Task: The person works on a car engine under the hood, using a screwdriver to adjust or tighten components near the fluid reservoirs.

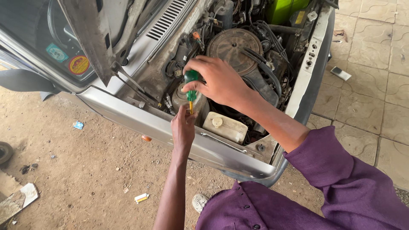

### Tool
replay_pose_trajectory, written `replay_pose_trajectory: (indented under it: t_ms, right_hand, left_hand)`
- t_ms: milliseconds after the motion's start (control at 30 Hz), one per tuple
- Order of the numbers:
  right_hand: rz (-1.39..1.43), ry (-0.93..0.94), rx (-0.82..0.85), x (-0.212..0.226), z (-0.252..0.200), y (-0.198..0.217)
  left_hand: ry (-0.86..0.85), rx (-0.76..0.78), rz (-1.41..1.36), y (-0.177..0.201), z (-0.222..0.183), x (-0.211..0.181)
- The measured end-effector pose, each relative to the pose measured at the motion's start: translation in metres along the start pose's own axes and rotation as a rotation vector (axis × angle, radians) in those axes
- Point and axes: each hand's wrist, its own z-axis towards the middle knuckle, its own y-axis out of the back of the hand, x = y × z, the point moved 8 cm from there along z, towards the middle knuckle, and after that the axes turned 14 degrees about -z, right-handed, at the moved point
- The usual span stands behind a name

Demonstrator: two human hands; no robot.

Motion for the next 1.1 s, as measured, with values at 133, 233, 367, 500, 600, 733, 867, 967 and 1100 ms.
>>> replay_pose_trajectory:
  t_ms: [133,233,367,500,600,733,867,967,1100]
  right_hand:
    - [0.001,0.337,-0.221,0.022,-0.004,0.011]
    - [0.324,0.216,0.033,0.012,0.003,-0.010]
    - [0.344,0.114,-0.016,0.005,0.003,-0.003]
    - [0.280,-0.021,-0.180,0.006,-0.004,-0.002]
    - [0.200,-0.111,-0.157,0.014,-0.010,-0.007]
    - [0.134,-0.089,-0.077,0.019,-0.008,-0.007]
    - [0.562,0.276,0.176,0.021,0.001,-0.003]
    - [0.592,0.219,0.245,0.008,0.005,-0.008]
    - [0.559,0.077,0.082,0.000,0.001,-0.016]
  left_hand:
    - [0.092,0.011,0.103,0.000,0.000,0.016]
    - [0.089,0.038,0.050,0.001,0.006,0.019]
    - [0.105,0.074,0.039,0.000,0.009,0.018]
    - [0.139,0.109,0.076,-0.005,0.008,0.018]
    - [0.018,0.040,-0.069,-0.004,0.006,0.003]
    - [0.121,0.056,-0.063,-0.008,0.006,-0.002]
    - [0.073,0.112,-0.117,-0.007,0.008,-0.013]
    - [0.073,0.136,-0.117,-0.011,0.014,-0.010]
    - [0.055,0.158,-0.155,-0.012,0.014,-0.003]
